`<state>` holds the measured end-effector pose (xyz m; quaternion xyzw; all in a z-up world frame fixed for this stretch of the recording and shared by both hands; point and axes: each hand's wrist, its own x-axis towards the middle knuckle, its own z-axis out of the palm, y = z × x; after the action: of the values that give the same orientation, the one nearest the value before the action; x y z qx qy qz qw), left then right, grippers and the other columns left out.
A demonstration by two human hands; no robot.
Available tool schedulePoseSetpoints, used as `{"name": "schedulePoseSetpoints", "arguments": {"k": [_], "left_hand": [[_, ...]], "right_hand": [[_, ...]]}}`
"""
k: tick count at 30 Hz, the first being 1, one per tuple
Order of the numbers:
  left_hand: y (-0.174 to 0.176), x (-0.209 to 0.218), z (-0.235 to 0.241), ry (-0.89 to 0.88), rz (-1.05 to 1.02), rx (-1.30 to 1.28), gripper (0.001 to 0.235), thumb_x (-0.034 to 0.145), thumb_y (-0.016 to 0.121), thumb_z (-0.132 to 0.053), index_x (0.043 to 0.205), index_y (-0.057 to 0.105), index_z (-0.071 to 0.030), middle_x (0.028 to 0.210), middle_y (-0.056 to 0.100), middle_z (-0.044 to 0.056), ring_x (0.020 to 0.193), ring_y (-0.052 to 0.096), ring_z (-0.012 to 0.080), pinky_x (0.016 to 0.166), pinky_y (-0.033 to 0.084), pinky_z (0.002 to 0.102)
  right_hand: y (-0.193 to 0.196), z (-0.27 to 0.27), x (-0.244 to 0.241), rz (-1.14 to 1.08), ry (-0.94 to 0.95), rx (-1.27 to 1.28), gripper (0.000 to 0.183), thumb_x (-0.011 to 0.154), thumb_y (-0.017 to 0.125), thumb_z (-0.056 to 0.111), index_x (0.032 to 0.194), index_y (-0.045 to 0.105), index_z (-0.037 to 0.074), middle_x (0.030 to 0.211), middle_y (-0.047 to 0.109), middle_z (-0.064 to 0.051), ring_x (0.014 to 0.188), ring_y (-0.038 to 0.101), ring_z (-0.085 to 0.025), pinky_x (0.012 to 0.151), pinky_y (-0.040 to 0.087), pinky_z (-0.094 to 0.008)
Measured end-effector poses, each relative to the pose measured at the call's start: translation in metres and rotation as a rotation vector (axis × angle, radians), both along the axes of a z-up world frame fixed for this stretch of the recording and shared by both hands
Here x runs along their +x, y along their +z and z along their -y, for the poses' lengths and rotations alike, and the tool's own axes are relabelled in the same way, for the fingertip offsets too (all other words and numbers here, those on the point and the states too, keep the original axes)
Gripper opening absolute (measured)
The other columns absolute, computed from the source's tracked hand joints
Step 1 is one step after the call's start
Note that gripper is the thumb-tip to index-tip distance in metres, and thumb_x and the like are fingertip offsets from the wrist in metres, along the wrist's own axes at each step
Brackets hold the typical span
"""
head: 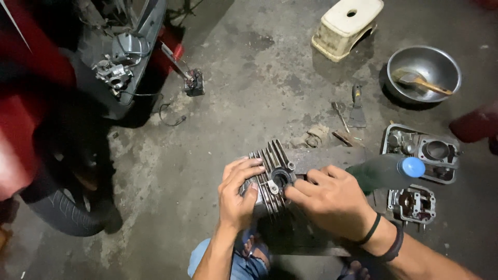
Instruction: Scraping carbon deposits from a motorcycle engine cylinder head using a manual tool
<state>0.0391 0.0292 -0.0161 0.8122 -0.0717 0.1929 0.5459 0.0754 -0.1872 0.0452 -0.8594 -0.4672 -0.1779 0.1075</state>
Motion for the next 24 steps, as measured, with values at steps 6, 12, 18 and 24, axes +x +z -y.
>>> {"name": "schedulePoseSetpoints", "arguments": {"k": [6, 12, 18, 24], "left_hand": [[0.002, -0.001, 0.001, 0.01, 0.007, -0.001, 0.035, 0.071, 0.056, -0.003, 0.102, 0.073, -0.003, 0.119, 0.074, 0.011, 0.122, 0.059, 0.0327, 0.111, 0.046, 0.043], [0.001, -0.003, 0.001, 0.0, -0.001, -0.003, 0.034, 0.074, 0.056, -0.009, 0.102, 0.073, -0.003, 0.12, 0.073, 0.011, 0.124, 0.058, 0.033, 0.111, 0.046, 0.046], [0.001, -0.001, 0.001, -0.002, 0.019, -0.008, 0.033, 0.074, 0.056, -0.01, 0.102, 0.072, -0.003, 0.119, 0.073, 0.012, 0.121, 0.059, 0.0328, 0.111, 0.046, 0.046], [0.0, -0.003, 0.0, -0.012, 0.017, 0.003, 0.034, 0.074, 0.055, -0.01, 0.102, 0.073, -0.003, 0.119, 0.074, 0.012, 0.122, 0.06, 0.0324, 0.112, 0.046, 0.047]], "right_hand": [[0.004, 0.004, -0.01, 0.114, 0.041, 0.015, 0.02, 0.084, 0.066, 0.017, 0.104, 0.069, 0.016, 0.084, 0.052, 0.002, 0.068, 0.049, -0.017, 0.068, 0.047, -0.032], [-0.004, 0.0, 0.0, 0.031, 0.019, -0.008, 0.013, 0.081, 0.064, 0.018, 0.092, 0.059, 0.019, 0.08, 0.055, 0.002, 0.072, 0.054, -0.019, 0.072, 0.045, -0.034], [-0.001, 0.002, -0.007, 0.088, 0.017, 0.018, 0.02, 0.082, 0.065, 0.017, 0.101, 0.068, 0.019, 0.082, 0.053, 0.004, 0.068, 0.049, -0.017, 0.071, 0.046, -0.032], [-0.003, 0.003, -0.002, 0.077, 0.037, -0.023, 0.021, 0.082, 0.065, 0.019, 0.103, 0.064, 0.017, 0.082, 0.054, 0.002, 0.071, 0.052, -0.018, 0.074, 0.045, -0.035]]}}
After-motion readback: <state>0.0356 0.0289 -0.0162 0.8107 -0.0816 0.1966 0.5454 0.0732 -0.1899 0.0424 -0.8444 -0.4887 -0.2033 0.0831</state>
